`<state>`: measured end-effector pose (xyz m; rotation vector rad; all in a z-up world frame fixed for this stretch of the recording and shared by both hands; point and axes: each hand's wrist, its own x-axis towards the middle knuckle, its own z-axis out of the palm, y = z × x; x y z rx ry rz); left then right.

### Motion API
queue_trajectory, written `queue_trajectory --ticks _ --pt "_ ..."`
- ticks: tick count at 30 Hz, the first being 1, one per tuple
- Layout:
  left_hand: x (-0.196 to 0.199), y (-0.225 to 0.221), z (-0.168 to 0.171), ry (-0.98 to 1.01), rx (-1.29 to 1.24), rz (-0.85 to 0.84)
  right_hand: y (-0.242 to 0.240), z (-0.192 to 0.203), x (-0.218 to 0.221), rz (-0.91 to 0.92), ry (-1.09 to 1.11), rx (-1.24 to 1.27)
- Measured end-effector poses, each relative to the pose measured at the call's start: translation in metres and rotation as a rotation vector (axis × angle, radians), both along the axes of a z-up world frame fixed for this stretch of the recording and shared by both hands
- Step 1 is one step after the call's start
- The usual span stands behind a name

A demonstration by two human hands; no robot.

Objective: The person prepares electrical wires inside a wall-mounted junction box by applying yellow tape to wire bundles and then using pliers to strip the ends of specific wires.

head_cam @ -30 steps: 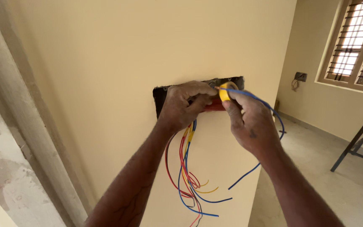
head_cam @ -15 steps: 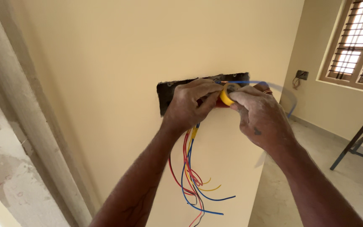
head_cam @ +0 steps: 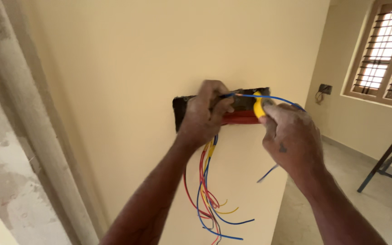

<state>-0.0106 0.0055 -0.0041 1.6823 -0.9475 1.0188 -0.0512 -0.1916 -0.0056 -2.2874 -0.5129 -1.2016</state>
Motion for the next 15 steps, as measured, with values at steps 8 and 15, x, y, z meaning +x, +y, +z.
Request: queue_trajectory --ticks 8,15 --pt "0.004 -0.007 -0.003 -0.151 0.035 0.118 -0.003 0.001 0.042 0.287 -0.252 -0.014" --pt "0.000 -0.010 -0.003 -0.078 -0.020 0.180 -0.006 -0.001 0.071 0.328 -0.409 -0.163"
